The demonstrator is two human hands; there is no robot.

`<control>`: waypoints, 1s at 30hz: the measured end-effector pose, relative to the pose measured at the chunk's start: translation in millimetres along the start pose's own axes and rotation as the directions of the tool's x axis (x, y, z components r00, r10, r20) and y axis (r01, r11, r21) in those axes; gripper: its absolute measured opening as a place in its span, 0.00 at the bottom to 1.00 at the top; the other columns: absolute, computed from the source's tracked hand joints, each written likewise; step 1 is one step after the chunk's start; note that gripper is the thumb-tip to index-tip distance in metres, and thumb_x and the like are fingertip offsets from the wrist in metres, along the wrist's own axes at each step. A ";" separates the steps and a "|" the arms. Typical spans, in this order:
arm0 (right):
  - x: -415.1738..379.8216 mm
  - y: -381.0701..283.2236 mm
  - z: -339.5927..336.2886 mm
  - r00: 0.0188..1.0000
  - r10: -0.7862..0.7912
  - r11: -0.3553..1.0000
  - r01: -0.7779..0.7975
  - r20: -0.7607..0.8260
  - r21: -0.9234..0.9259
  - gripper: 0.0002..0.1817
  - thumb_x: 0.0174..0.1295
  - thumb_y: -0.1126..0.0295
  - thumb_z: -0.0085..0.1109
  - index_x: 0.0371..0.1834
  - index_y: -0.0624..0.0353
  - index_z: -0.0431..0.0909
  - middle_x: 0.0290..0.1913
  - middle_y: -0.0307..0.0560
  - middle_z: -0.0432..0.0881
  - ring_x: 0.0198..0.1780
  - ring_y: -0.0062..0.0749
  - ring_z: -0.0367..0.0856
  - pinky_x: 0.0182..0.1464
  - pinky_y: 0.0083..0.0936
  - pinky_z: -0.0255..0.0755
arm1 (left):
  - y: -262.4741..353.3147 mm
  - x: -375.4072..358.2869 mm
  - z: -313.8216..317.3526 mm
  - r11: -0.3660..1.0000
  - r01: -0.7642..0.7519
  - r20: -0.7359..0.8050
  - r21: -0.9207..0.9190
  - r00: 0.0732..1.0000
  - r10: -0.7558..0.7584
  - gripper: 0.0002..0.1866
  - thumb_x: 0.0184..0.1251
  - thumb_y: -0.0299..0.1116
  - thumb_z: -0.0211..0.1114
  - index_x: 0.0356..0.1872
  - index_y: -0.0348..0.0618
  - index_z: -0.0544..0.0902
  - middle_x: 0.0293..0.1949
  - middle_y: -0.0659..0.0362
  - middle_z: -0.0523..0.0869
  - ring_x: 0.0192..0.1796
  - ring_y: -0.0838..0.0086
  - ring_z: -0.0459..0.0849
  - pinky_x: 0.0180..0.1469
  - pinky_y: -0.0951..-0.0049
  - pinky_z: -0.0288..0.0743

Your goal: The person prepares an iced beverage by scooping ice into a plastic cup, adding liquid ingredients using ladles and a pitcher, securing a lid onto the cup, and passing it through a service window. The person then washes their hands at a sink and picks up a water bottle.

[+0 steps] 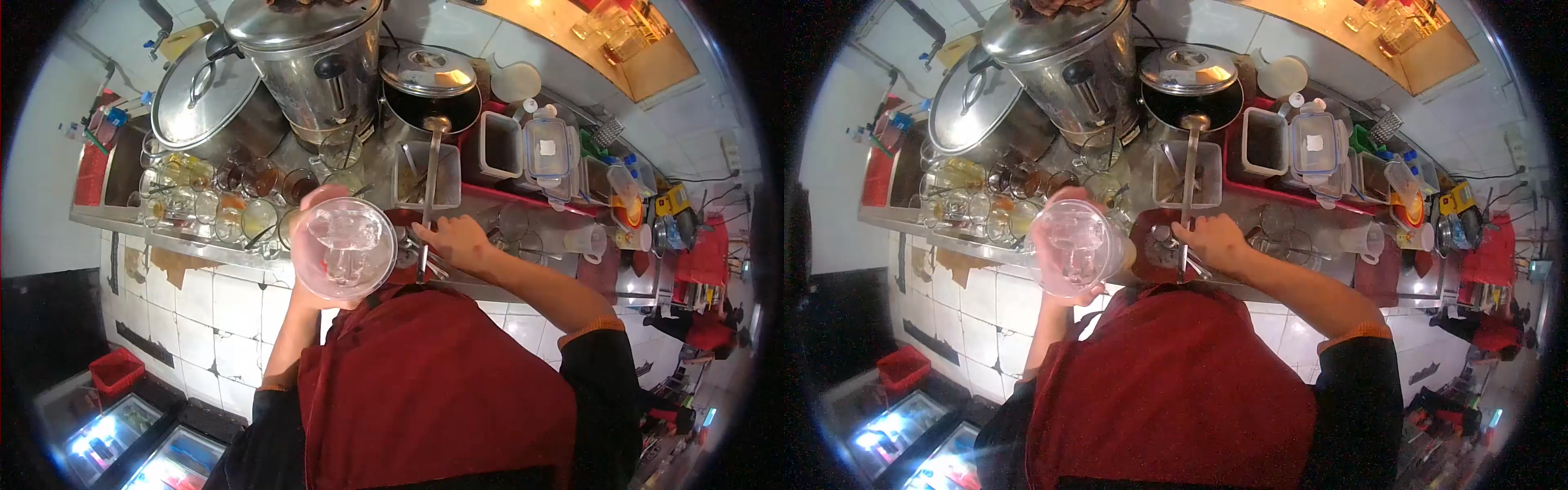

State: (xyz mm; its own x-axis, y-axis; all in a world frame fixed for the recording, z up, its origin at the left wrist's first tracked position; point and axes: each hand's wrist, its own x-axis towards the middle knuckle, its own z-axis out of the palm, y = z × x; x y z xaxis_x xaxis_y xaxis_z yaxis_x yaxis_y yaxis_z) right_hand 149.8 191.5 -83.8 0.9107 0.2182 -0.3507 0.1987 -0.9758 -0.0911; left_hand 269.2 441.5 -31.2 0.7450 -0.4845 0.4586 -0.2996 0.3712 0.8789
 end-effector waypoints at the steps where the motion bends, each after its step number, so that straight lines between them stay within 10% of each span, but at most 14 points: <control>1: 5.2 -2.0 2.5 0.999 0.018 0.999 -0.020 -0.047 -0.027 0.19 0.60 0.68 0.53 0.56 0.54 0.74 0.40 0.54 0.81 0.42 0.46 0.85 0.41 0.42 0.76 | -0.9 6.8 -2.3 1.000 -0.007 0.003 -0.006 1.000 0.007 0.57 0.27 0.52 0.85 0.64 0.42 0.65 0.65 0.44 0.66 0.63 0.54 0.73 0.65 0.56 0.68; 7: 12.5 -8.8 -27.2 0.991 -0.018 0.996 0.007 -0.131 -0.086 0.07 0.58 0.68 0.55 0.36 0.57 0.79 0.39 0.53 0.82 0.42 0.44 0.84 0.42 0.37 0.76 | -0.1 13.8 -16.9 0.995 -0.089 -0.137 0.037 0.986 0.094 0.63 0.18 0.66 0.85 0.62 0.37 0.71 0.64 0.44 0.67 0.60 0.57 0.77 0.62 0.59 0.73; 21: 15.6 34.6 -31.5 0.897 -0.176 0.978 0.113 -0.406 -0.176 0.06 0.57 0.66 0.56 0.35 0.53 0.75 0.34 0.44 0.74 0.38 0.36 0.78 0.38 0.31 0.73 | -3.3 11.1 -14.5 0.989 -0.046 -0.184 0.143 0.980 0.072 0.62 0.31 0.61 0.82 0.66 0.35 0.60 0.63 0.43 0.66 0.59 0.58 0.77 0.59 0.60 0.75; 30: 24.1 74.0 -78.2 0.805 0.073 0.991 0.005 -0.589 0.131 0.08 0.64 0.67 0.59 0.34 0.58 0.72 0.30 0.51 0.71 0.31 0.49 0.77 0.33 0.40 0.72 | -25.4 31.9 -4.1 0.995 -0.042 -0.153 0.086 0.987 0.055 0.61 0.38 0.61 0.80 0.67 0.35 0.55 0.64 0.41 0.65 0.58 0.58 0.78 0.57 0.59 0.78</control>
State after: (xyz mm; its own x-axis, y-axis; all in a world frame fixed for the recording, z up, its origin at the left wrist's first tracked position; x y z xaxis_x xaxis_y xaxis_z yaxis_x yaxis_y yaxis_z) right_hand 214.8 123.5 -26.1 0.9607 0.0963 0.2605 0.1547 -0.9645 -0.2139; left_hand 303.0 419.9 -39.5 0.8097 -0.3370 0.4804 -0.3805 0.3218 0.8670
